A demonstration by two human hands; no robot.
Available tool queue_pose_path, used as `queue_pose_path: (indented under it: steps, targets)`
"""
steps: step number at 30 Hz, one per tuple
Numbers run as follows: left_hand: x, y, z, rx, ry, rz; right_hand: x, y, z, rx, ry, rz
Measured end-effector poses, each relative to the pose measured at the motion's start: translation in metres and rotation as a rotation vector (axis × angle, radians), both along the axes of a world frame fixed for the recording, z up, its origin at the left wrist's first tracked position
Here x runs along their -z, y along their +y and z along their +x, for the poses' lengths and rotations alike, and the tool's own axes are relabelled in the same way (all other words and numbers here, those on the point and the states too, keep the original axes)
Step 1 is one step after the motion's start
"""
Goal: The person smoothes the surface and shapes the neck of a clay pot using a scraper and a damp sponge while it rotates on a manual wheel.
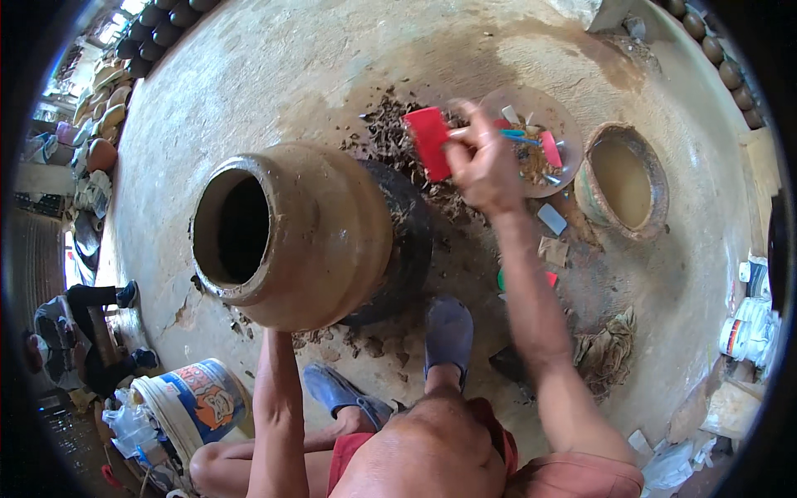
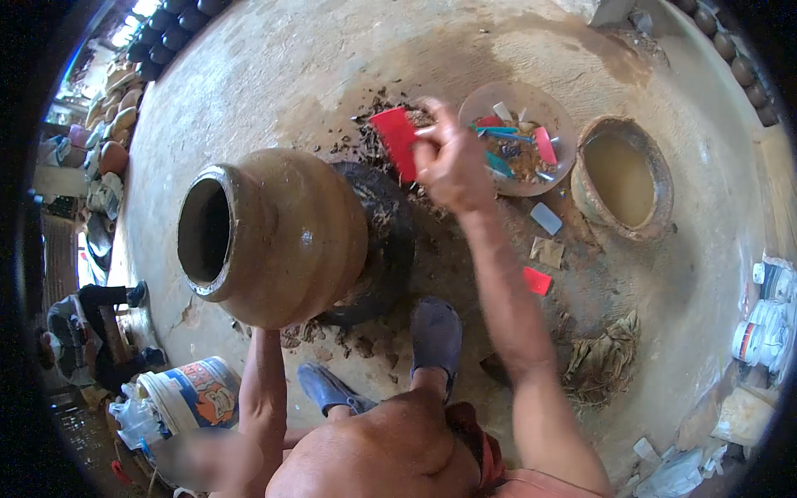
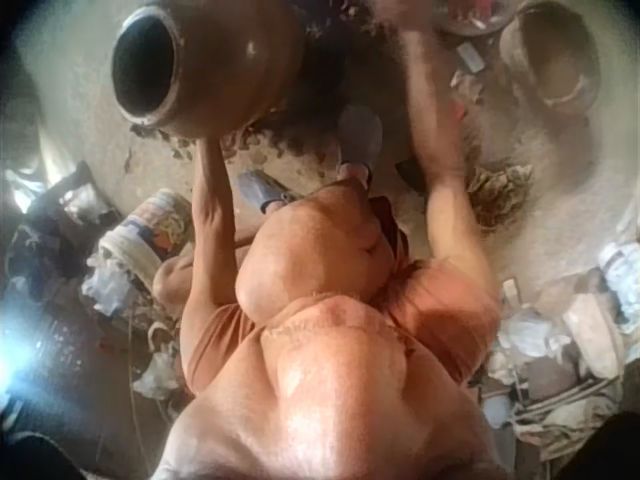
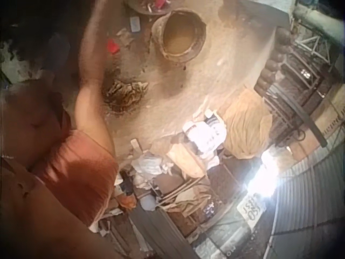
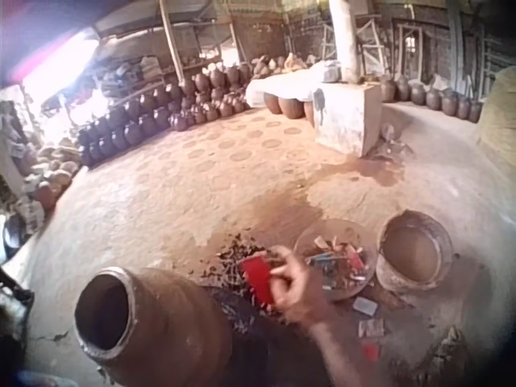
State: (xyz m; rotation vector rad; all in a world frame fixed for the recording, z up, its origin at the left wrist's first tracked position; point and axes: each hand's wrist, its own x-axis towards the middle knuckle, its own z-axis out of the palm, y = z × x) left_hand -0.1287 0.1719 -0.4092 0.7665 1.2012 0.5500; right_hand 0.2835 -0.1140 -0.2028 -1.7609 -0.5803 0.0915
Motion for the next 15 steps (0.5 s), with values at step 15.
queue_pose_path:
  steps: [15]
  targets:
    - [0.026,-0.016,0.035,-0.026,-0.151,0.168,0.002,0.041,-0.057,-0.282,0.200,0.194]
